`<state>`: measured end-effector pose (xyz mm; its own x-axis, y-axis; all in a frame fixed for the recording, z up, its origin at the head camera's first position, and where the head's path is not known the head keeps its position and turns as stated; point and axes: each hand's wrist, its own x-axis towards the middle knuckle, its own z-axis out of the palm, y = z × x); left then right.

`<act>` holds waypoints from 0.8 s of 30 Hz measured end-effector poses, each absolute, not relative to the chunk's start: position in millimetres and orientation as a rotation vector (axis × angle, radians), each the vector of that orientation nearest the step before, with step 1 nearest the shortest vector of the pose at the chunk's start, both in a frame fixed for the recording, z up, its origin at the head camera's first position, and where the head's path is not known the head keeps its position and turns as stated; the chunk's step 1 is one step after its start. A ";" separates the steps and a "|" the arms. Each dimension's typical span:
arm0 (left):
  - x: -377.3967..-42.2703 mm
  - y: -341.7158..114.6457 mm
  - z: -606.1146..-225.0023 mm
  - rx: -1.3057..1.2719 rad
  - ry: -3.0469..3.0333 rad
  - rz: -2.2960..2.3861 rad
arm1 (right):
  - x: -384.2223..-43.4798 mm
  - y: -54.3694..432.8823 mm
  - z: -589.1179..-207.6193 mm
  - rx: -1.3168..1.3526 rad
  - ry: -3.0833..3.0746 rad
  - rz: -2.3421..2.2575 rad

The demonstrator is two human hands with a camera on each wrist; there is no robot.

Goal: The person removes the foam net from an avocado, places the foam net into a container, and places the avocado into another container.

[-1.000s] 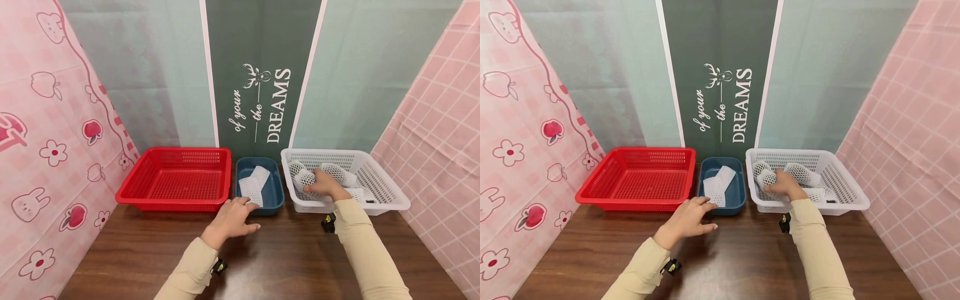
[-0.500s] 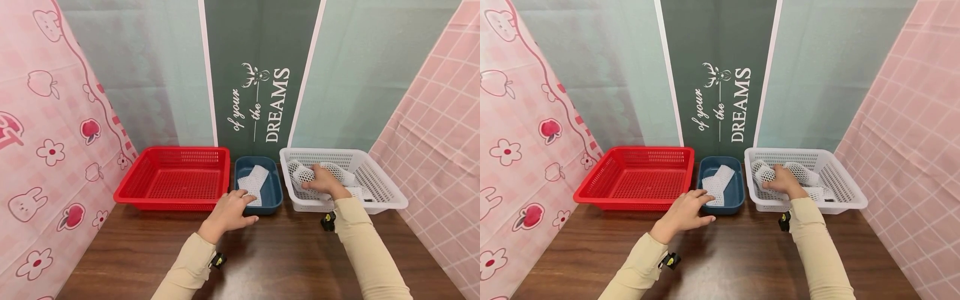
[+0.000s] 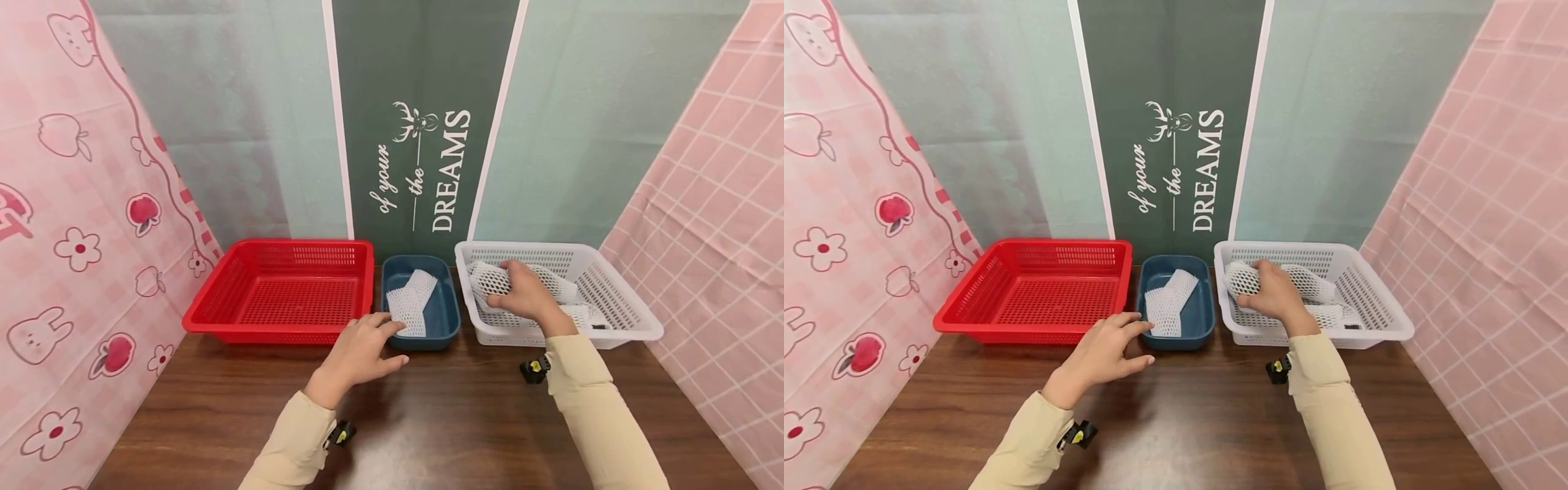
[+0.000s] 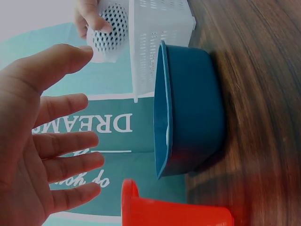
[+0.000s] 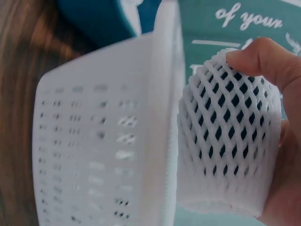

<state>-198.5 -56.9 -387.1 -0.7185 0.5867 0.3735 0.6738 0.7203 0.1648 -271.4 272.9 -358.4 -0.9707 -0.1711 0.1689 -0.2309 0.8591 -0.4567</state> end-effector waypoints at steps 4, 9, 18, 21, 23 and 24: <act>-197.5 -64.7 -387.4 -0.969 -2.625 -0.459 | -265.8 262.7 -351.3 0.359 -2.883 0.671; -198.6 -72.4 -388.4 -0.943 -2.618 -0.460 | -260.4 251.3 -344.9 0.418 -2.836 0.600; -190.9 -88.2 -392.2 -0.891 -2.640 -0.514 | -242.8 229.7 -343.7 0.522 -2.807 0.561; -189.3 -91.9 -394.7 -0.883 -2.629 -0.490 | -238.2 224.1 -344.0 0.551 -2.806 0.564; -188.2 -94.4 -397.0 -0.881 -2.616 -0.470 | -235.8 221.1 -345.2 0.574 -2.809 0.569; -187.6 -95.7 -398.3 -0.881 -2.610 -0.464 | -234.8 219.8 -346.2 0.585 -2.809 0.572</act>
